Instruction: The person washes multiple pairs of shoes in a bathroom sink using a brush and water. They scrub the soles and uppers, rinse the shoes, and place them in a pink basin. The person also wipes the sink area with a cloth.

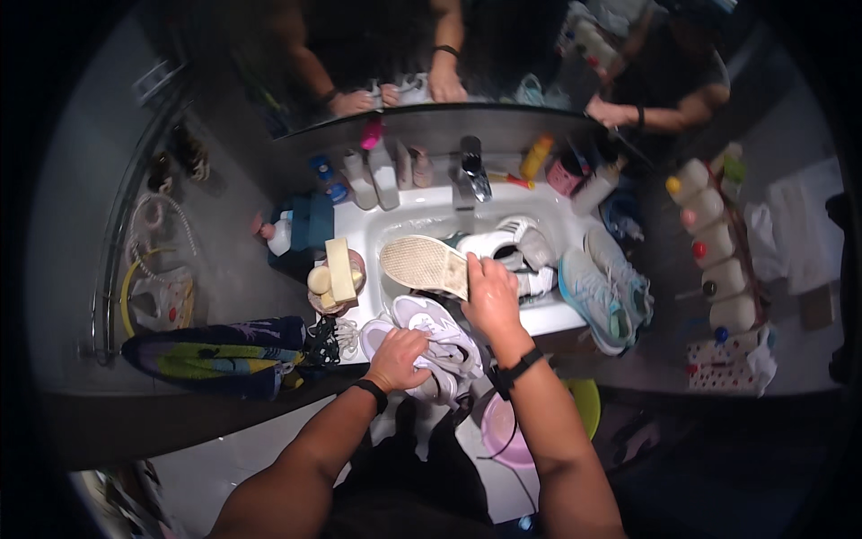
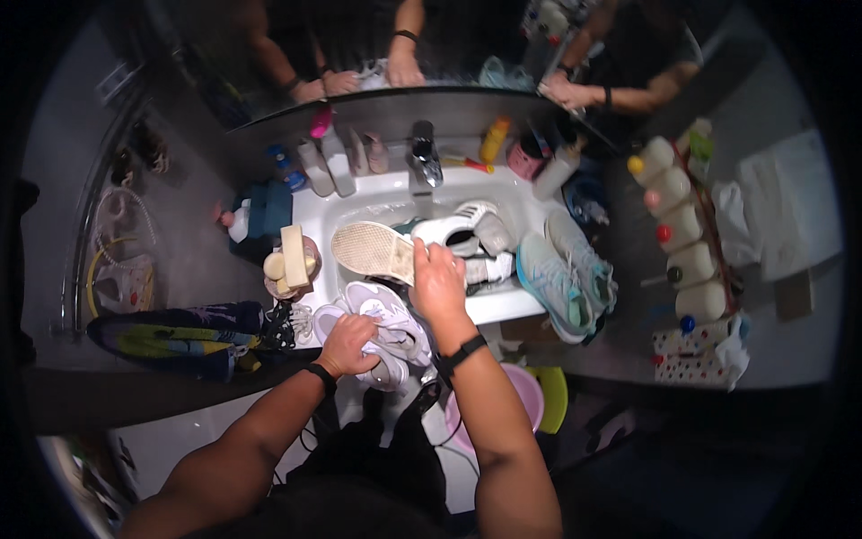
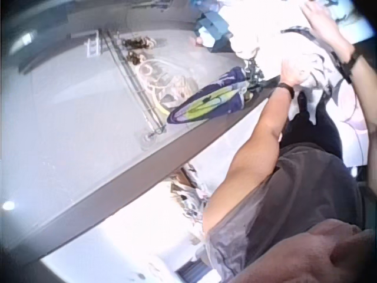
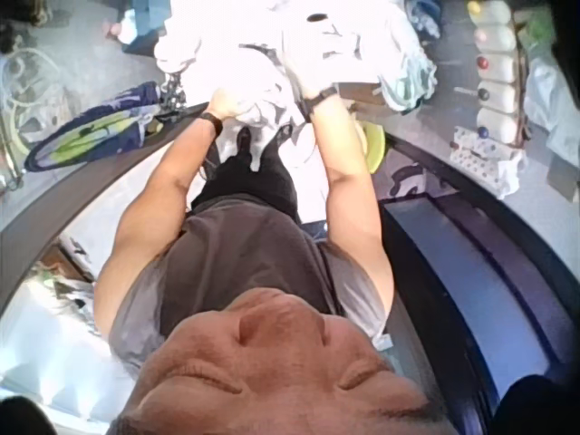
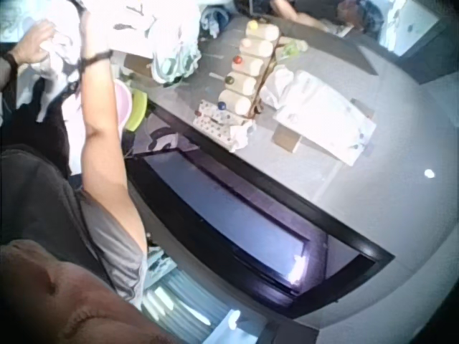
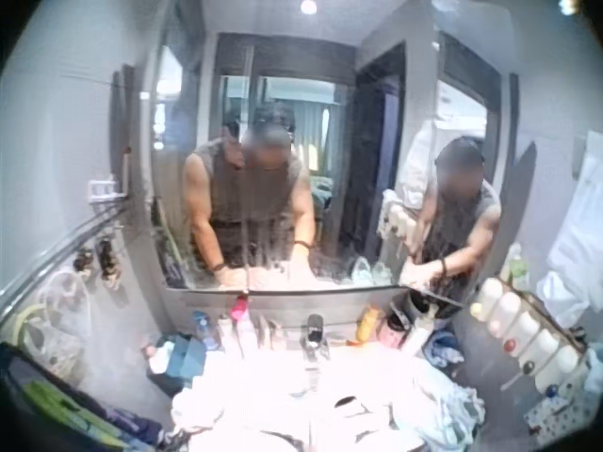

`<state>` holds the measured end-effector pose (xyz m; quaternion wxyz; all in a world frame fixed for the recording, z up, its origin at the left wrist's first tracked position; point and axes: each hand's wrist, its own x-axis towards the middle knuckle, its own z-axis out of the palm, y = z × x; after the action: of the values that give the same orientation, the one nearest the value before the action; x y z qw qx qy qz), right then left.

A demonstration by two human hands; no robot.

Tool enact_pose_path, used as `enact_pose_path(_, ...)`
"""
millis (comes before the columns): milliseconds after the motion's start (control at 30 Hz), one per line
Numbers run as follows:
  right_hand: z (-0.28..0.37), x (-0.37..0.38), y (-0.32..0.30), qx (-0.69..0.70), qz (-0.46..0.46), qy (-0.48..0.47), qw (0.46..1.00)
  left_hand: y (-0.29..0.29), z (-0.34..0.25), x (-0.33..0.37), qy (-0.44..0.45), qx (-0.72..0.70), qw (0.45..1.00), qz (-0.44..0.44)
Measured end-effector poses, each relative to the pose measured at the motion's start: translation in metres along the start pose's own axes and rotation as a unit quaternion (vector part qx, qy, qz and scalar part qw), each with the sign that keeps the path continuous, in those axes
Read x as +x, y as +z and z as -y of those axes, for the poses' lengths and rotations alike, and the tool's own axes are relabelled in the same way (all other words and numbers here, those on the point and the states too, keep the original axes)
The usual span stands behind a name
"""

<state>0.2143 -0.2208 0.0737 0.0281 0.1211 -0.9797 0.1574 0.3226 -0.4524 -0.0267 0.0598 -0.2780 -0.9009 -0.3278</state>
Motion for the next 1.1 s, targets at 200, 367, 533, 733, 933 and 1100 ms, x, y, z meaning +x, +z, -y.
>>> enact_pose_path(200, -0.064, -0.079, 0.03, 0.203, -0.222, -0.004, 0.954, 0.007, 0.001, 0.004, 0.008, -0.009, 1.0, 0.004)
enact_pose_path(367, -0.18, -0.306, 0.156, 0.317, -0.077, 0.366, 0.872, 0.006, -0.002, 0.009, 0.0, 0.001, 1.0, 0.028)
enact_pose_path(533, -0.235, -0.56, 0.297, 0.365, 0.127, 0.785, 0.484, 0.008, 0.002, 0.004, -0.019, 0.012, 0.999, 0.036)
enact_pose_path(733, -0.22, -0.616, 0.365, 0.367, 0.005, 0.877, 0.31, 0.002, 0.009, -0.01, -0.083, 0.024, 0.994, 0.06)
enact_pose_path(933, -0.217, -0.592, 0.391, 0.473, -0.16, 0.849, 0.172, -0.001, 0.008, -0.007, -0.064, 0.066, 0.993, 0.077)
enact_pose_path(1100, -0.215, -0.582, 0.397, 0.603, -0.264, 0.74, 0.137, 0.004, 0.005, -0.004, -0.061, 0.045, 0.996, 0.056)
